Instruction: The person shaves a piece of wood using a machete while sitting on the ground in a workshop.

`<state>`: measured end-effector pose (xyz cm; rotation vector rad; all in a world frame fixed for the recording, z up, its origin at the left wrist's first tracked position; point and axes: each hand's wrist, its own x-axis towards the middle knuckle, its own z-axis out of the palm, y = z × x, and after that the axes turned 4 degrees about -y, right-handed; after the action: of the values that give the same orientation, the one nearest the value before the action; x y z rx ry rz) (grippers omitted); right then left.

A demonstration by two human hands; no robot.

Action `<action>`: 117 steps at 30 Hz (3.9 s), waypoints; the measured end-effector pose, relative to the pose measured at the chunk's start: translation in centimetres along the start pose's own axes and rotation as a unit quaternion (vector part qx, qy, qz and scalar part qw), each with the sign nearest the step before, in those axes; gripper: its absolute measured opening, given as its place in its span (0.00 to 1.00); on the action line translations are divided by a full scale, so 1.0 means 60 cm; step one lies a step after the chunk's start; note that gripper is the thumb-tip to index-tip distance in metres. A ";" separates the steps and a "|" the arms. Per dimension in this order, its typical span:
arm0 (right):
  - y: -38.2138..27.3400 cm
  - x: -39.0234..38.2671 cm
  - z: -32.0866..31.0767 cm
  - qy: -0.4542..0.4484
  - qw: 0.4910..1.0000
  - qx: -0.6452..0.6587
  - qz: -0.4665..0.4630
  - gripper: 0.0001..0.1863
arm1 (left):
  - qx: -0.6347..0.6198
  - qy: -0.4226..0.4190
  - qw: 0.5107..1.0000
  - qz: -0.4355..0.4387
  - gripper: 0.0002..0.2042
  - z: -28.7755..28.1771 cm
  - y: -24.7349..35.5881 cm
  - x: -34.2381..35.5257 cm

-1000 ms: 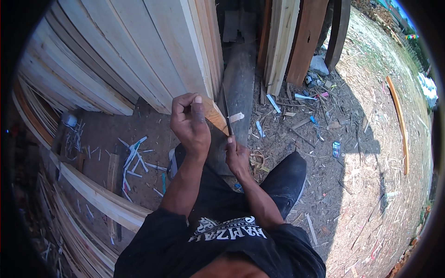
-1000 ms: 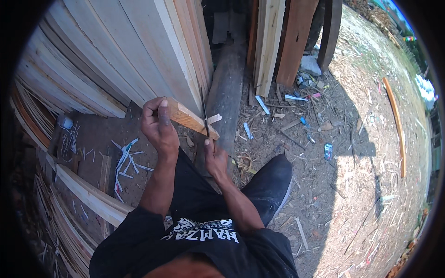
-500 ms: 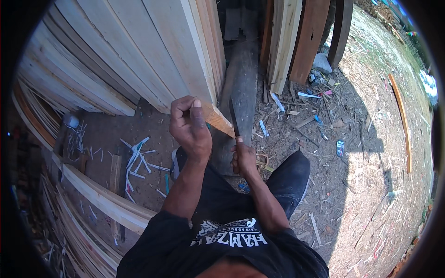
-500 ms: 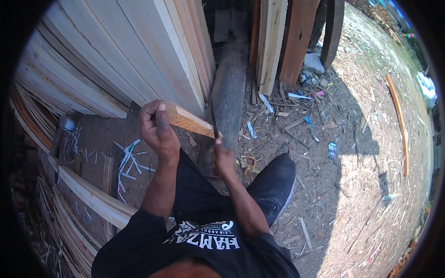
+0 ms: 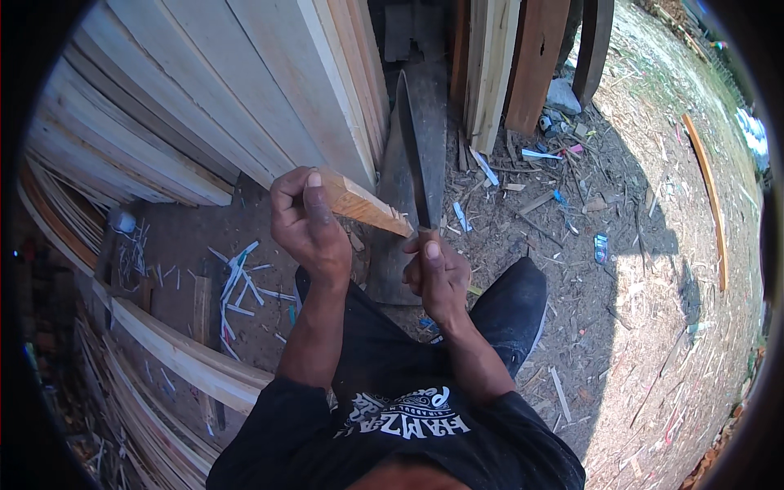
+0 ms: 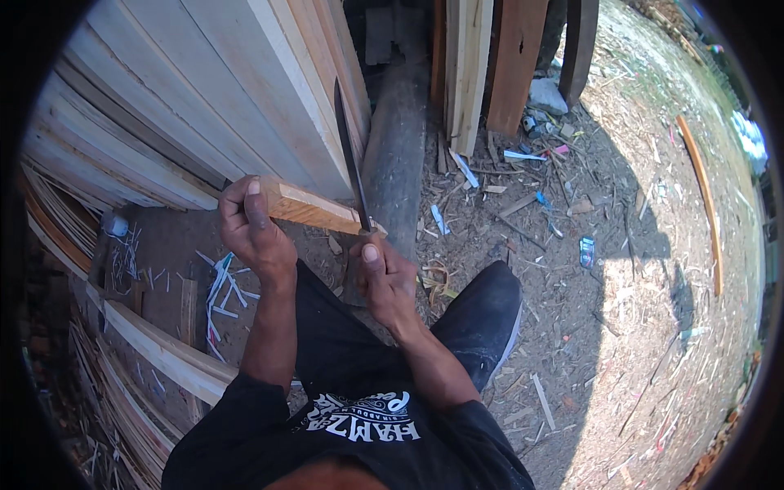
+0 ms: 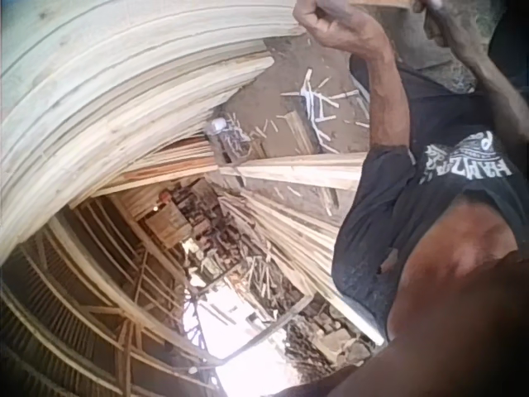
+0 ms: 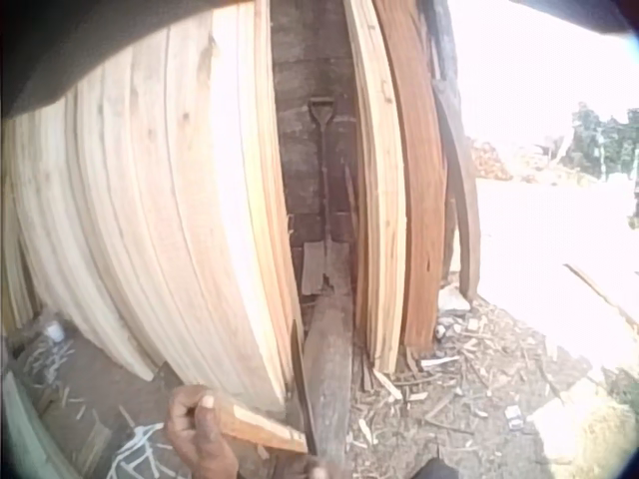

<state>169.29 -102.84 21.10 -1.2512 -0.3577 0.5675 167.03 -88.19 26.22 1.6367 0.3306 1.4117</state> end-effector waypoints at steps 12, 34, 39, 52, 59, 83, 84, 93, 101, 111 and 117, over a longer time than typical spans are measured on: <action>0.019 0.010 -0.003 -0.003 0.990 0.108 0.089 0.27 | -0.024 -0.005 1.000 0.006 0.09 0.013 0.000 -0.005; 0.185 0.054 -0.006 0.092 0.965 -0.245 -0.018 0.28 | -0.009 0.007 1.000 -0.014 0.08 0.020 0.003 0.009; 0.056 0.028 -0.002 -0.010 0.980 0.153 0.128 0.28 | -0.002 0.010 1.000 -0.006 0.08 0.010 -0.011 0.012; 0.072 0.046 -0.013 -0.025 0.974 0.178 0.138 0.31 | 0.005 0.017 1.000 -0.001 0.08 0.017 -0.014 0.026; 0.226 0.068 -0.036 0.051 0.927 -0.370 -0.031 0.28 | -0.031 0.008 0.999 -0.011 0.09 0.032 0.003 0.013; 0.123 0.045 -0.012 0.041 0.854 -0.052 -0.516 0.30 | -0.009 0.039 0.999 -0.017 0.09 0.011 -0.006 0.010; 0.195 0.024 -0.035 0.074 0.925 -0.296 -0.228 0.30 | -0.022 0.034 0.999 -0.015 0.09 0.013 -0.008 0.006; 0.105 0.033 -0.031 -0.002 0.975 0.169 0.147 0.29 | -0.027 0.038 0.999 -0.018 0.10 0.004 -0.009 0.003; 0.264 0.057 -0.038 0.078 0.950 -0.299 0.037 0.31 | -0.013 0.010 1.000 0.009 0.11 0.008 0.001 0.007; 0.196 -0.038 -0.054 -0.021 0.846 0.460 0.269 0.31 | -0.223 -0.052 0.964 -0.138 0.20 -0.105 0.011 -0.106; 0.273 -0.093 -0.136 0.169 0.894 0.232 0.345 0.23 | -0.452 0.036 0.740 -0.497 0.41 -0.202 0.025 -0.232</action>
<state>165.88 -109.15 3.39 -0.9577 0.5246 0.9518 151.51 -93.26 17.49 0.4044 0.3858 0.5763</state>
